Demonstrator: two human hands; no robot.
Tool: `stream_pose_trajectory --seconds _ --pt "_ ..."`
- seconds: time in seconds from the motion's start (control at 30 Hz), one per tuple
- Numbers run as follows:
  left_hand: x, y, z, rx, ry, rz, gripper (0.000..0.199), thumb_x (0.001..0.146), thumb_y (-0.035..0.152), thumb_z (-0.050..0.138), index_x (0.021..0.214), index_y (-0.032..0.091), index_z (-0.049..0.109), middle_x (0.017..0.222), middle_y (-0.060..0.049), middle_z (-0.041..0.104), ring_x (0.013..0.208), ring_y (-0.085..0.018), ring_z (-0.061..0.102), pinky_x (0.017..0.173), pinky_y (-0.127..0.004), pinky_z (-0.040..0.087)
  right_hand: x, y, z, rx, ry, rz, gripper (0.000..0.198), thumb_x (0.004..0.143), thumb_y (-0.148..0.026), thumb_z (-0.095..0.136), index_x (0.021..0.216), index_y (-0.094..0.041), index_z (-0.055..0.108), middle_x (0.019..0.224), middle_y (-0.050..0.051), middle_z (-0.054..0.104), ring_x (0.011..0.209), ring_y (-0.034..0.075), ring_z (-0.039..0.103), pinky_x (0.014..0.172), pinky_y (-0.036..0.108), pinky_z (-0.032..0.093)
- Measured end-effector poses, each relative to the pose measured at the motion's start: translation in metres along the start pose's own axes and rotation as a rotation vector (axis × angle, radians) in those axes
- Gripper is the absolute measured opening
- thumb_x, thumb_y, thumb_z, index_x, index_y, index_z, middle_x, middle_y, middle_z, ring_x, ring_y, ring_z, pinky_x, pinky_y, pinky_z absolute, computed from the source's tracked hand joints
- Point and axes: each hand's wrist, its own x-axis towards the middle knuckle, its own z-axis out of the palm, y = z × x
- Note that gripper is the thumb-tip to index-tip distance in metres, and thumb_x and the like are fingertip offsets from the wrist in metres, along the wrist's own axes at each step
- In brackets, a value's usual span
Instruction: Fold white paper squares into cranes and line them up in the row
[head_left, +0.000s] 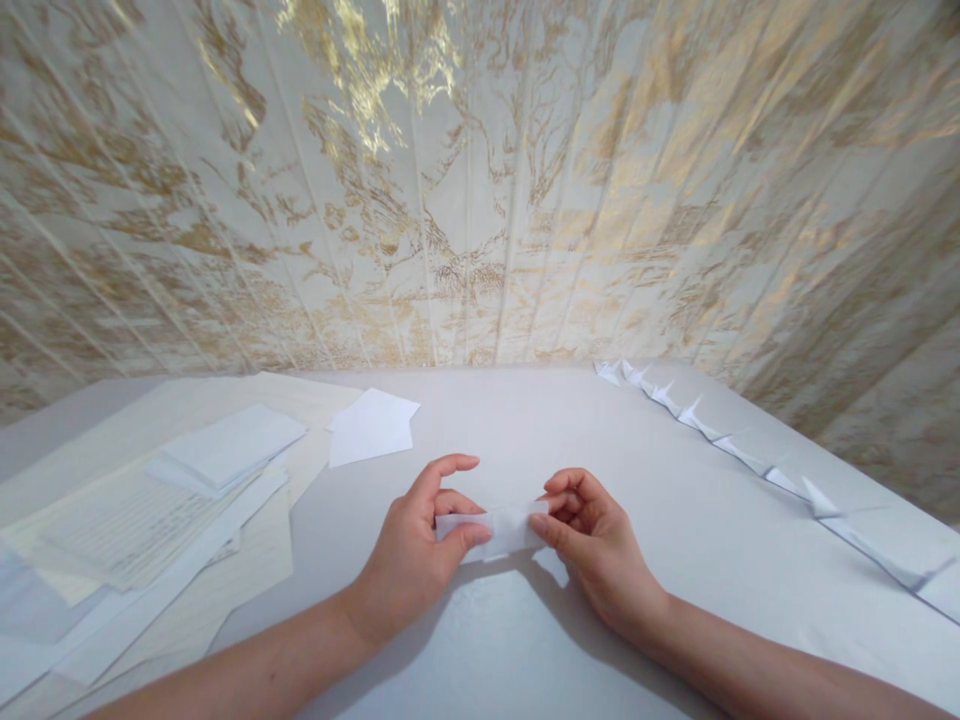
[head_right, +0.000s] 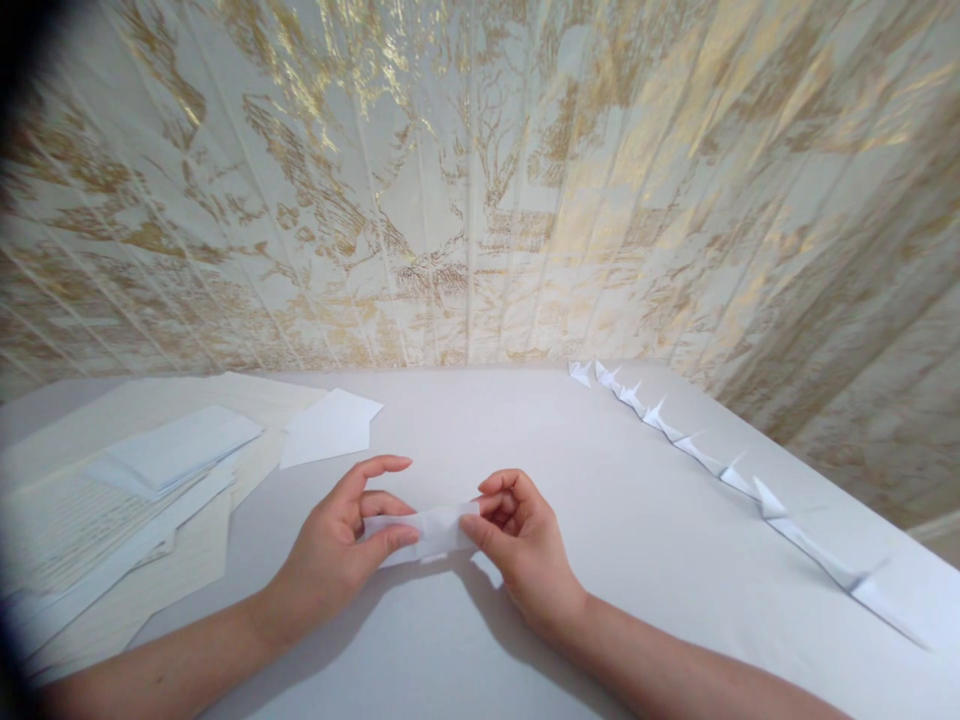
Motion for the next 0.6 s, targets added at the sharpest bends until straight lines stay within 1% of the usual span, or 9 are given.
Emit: stream_pose_trajectory --seconds 0.13,0.23,0.37,0.5,0.6 --pt "0.002 -0.001 0.0 -0.016 -0.012 -0.004 0.05 0.068 0.019 0.059 0.114 0.023 0.039 0.066 0.005 0.063 0.056 -0.011 0.052 0.055 -0.022 0.037 0.001 -0.002 0.0 -0.046 0.003 0.008 0.031 0.062 -0.023 0.072 0.08 -0.02 0.048 0.062 -0.006 0.059 0.055 0.007 0.051 0.054 0.019 0.039" --pt "0.005 -0.001 -0.002 0.017 -0.051 -0.007 0.046 0.067 0.016 0.057 0.11 0.023 0.043 0.065 0.006 0.06 0.054 -0.01 0.05 0.053 -0.02 0.035 0.003 -0.002 0.0 -0.149 0.001 0.032 0.031 0.061 -0.021 0.07 0.081 -0.019 0.046 0.059 -0.007 0.055 0.052 0.007 0.049 0.051 0.019 0.036" --pt "0.011 -0.004 -0.003 0.128 -0.109 0.004 0.035 0.068 0.013 0.052 0.102 0.021 0.051 0.063 0.006 0.057 0.052 -0.008 0.046 0.051 -0.019 0.033 0.008 0.0 -0.002 -0.325 -0.019 0.055 0.029 0.062 -0.018 0.063 0.085 -0.018 0.045 0.055 -0.008 0.051 0.049 0.007 0.045 0.046 0.019 0.032" --pt "0.015 -0.009 -0.003 0.175 -0.145 0.003 0.024 0.07 0.015 0.048 0.092 0.018 0.057 0.055 0.007 0.048 0.048 -0.008 0.04 0.048 -0.02 0.031 0.011 0.003 -0.005 -0.483 -0.053 0.028 0.026 0.064 -0.016 0.057 0.087 -0.018 0.045 0.056 -0.008 0.05 0.049 0.008 0.044 0.046 0.02 0.032" --pt "0.018 -0.011 -0.004 0.254 -0.154 0.044 0.02 0.071 0.016 0.046 0.084 0.017 0.061 0.054 0.005 0.05 0.05 -0.009 0.042 0.05 -0.021 0.033 0.014 0.003 -0.007 -0.568 -0.076 0.013 0.024 0.064 -0.014 0.054 0.086 -0.019 0.045 0.057 -0.008 0.048 0.049 0.008 0.044 0.046 0.02 0.033"
